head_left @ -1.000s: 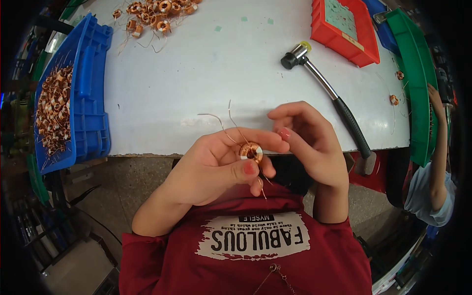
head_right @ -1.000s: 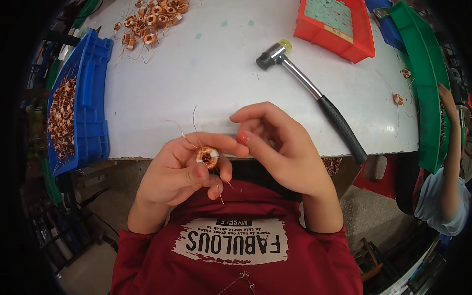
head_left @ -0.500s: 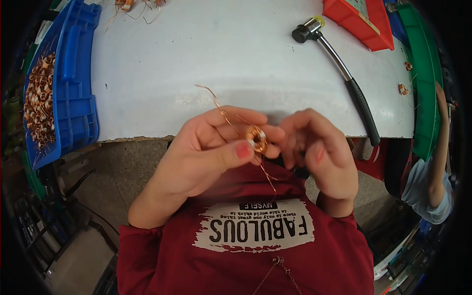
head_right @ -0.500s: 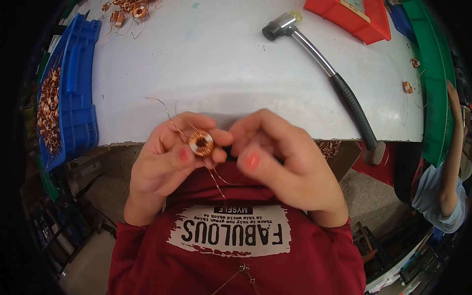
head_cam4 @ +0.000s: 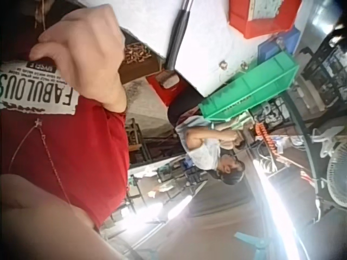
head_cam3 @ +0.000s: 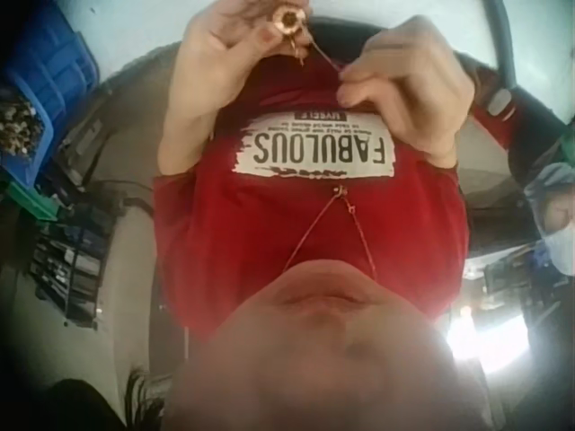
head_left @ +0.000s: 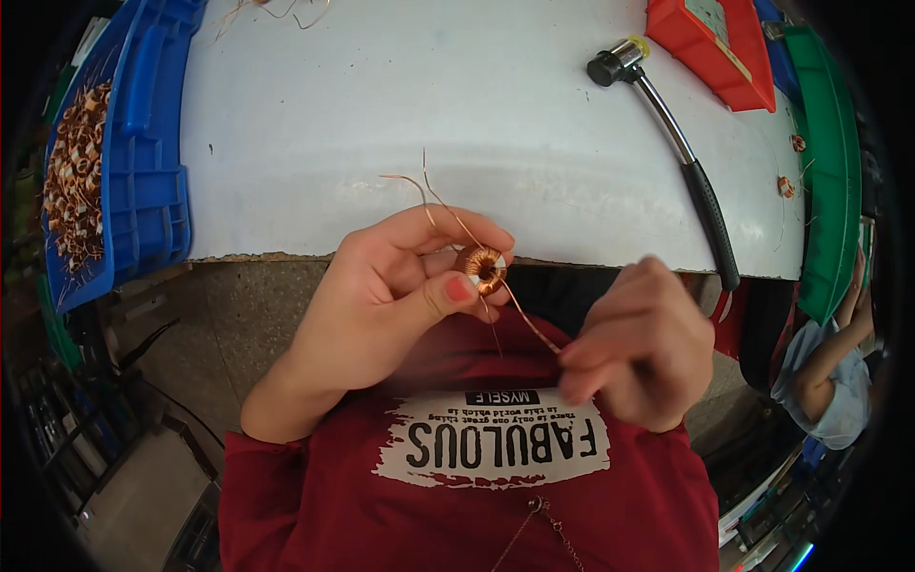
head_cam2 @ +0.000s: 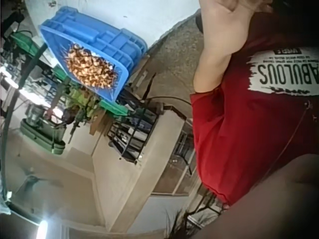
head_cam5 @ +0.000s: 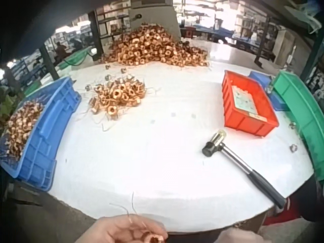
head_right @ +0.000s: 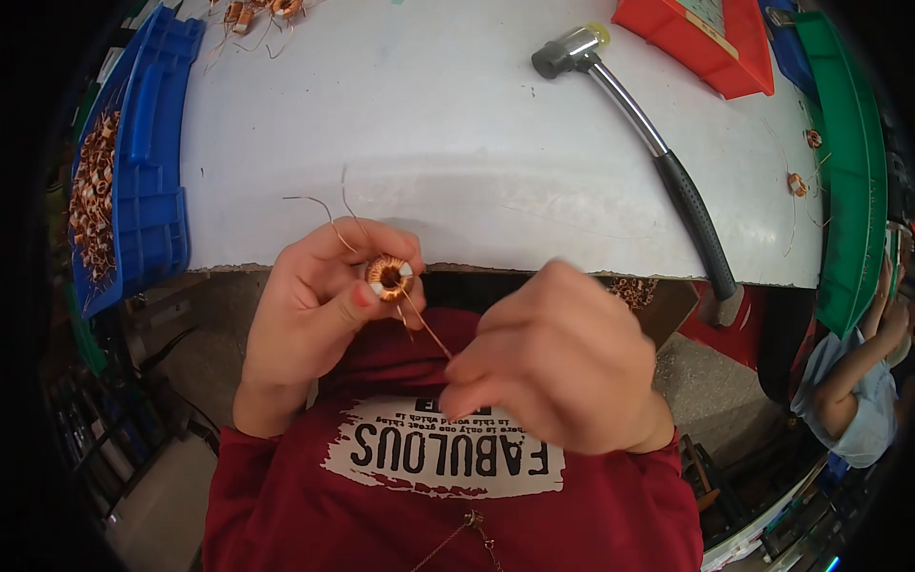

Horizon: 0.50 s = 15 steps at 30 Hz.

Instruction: Assembling small components by inserting wire coils into housings and tapping them with a hammer.

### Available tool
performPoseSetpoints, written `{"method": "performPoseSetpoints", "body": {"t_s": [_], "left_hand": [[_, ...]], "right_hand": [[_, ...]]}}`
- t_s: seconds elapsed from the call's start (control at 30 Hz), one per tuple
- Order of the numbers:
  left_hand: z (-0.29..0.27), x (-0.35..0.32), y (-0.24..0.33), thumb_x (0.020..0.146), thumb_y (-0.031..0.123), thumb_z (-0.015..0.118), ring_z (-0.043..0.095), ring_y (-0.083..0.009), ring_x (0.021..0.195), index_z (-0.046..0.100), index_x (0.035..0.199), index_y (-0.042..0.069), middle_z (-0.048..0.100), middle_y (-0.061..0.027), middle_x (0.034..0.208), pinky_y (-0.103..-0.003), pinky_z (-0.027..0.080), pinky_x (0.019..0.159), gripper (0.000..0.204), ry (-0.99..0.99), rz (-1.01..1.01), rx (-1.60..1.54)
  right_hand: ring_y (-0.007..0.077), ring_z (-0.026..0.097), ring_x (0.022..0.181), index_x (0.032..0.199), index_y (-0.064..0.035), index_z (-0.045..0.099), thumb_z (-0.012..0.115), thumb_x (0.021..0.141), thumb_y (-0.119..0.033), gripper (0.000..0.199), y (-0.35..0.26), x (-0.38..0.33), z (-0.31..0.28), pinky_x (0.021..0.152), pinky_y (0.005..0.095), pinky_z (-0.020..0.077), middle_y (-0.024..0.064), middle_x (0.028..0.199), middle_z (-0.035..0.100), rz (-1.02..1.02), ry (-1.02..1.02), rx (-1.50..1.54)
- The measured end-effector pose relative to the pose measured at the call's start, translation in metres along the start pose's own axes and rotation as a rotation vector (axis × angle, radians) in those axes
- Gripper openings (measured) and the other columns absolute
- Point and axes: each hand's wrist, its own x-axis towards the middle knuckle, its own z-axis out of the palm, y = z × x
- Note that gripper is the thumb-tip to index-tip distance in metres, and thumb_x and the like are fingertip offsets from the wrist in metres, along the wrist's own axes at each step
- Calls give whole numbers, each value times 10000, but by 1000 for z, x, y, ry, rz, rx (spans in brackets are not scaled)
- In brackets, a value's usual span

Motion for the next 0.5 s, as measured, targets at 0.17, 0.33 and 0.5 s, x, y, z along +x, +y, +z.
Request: {"method": "performPoseSetpoints", "body": {"t_s": [0.17,0.33,0.5], "left_hand": [[3,7,5,899,0,542,622,-177,826,514,1194,-68,592,-195,1132,-258,530,716,304,-67,-21,-192],[2,7,0,896,-1,546,637,-195,757,515,1165,-83,604,-202,1104,-257,530,624,284,-39,-33,-194],[-5,4,7,885,-4,558,644,-214,677,517,1152,-90,612,-224,1081,-264,535,563,284,-165,-193,-422]], "right_hand": [[94,445,607,733,-107,664,800,699,-260,208,-3,-7,15,530,233,354,-9,715,580,-234,-5,-253],[92,444,601,727,-119,665,809,686,-283,222,1,-10,13,521,234,352,-27,693,580,-294,0,-309],[103,439,596,768,-95,665,725,795,-318,233,2,-14,14,520,237,354,11,732,576,-431,-2,-320]]}}
